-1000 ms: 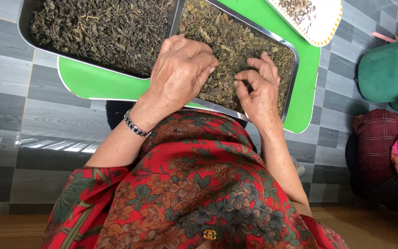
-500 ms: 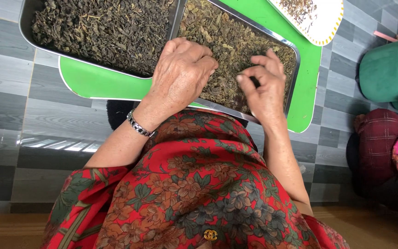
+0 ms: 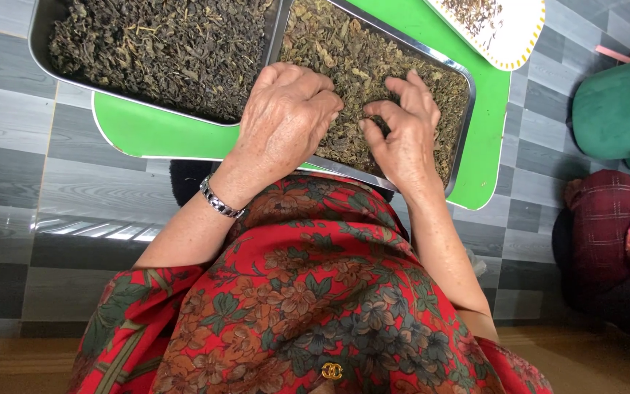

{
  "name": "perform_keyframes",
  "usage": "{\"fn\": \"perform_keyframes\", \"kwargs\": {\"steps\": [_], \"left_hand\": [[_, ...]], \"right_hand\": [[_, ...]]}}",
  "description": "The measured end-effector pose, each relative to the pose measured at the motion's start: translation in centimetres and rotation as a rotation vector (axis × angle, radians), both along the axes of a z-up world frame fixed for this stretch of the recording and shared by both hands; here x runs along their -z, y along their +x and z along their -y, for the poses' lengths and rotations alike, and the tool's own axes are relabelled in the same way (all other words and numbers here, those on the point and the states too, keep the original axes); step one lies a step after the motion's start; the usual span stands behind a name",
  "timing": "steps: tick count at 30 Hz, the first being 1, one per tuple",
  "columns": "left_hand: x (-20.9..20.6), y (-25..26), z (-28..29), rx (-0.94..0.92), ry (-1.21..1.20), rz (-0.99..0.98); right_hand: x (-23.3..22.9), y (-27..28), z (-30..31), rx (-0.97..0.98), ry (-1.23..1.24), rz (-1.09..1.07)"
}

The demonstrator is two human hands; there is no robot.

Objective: Sorting dried tea leaves by hand to remove stems and impurities

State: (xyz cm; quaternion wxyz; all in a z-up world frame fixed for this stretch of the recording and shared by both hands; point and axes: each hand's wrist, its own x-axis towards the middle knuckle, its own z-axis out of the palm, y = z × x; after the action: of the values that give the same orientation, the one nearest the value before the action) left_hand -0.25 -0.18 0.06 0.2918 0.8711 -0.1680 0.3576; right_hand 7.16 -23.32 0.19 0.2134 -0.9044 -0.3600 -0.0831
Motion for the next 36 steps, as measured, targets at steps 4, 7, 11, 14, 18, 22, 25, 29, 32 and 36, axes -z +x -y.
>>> {"fn": "perform_keyframes", "kwargs": {"steps": [4,7,11,14,18,22,25,29,32,36], "left_hand": [[0.0,0.0,0.0,-0.006,0.006,0.000],[-0.1,-0.1,0.0,-0.012,0.015,0.001],[-0.1,-0.2,0.0,-0.015,0.008,-0.003],[0.0,0.0,0.1,-0.008,0.015,0.005],[0.0,0.0,0.1,-0.018,0.020,0.009],[-0.1,-0.1,0.1,-0.025,0.012,0.007],[-0.1,0.0,0.1,-0.020,0.018,0.008],[0.1,0.2,0.3,-0.008,0.010,0.001],[0.4,0.3,0.9,0.028,-0.045,-0.043],[0.3,0.3,1.8,0.127,-0.107,-0.090]], "right_hand": [[-0.1,-0.1,-0.8,-0.042,-0.067,0.074],[-0.5,-0.6,-1.3,-0.027,-0.100,0.057],[-0.8,-0.8,-0.9,-0.051,-0.104,-0.008],[-0.4,-0.6,-1.0,-0.032,-0.110,0.051],[-0.1,-0.4,-1.2,-0.060,-0.052,0.085],[0.3,-0.5,-0.2,-0.011,0.053,-0.013],[-0.6,-1.0,0.9,0.009,0.161,-0.096],[-1.2,-1.5,1.3,-0.032,0.263,-0.137],[-0.9,-1.6,1.5,-0.058,0.356,-0.204],[-1.2,-1.8,1.3,-0.018,0.335,-0.221]]}}
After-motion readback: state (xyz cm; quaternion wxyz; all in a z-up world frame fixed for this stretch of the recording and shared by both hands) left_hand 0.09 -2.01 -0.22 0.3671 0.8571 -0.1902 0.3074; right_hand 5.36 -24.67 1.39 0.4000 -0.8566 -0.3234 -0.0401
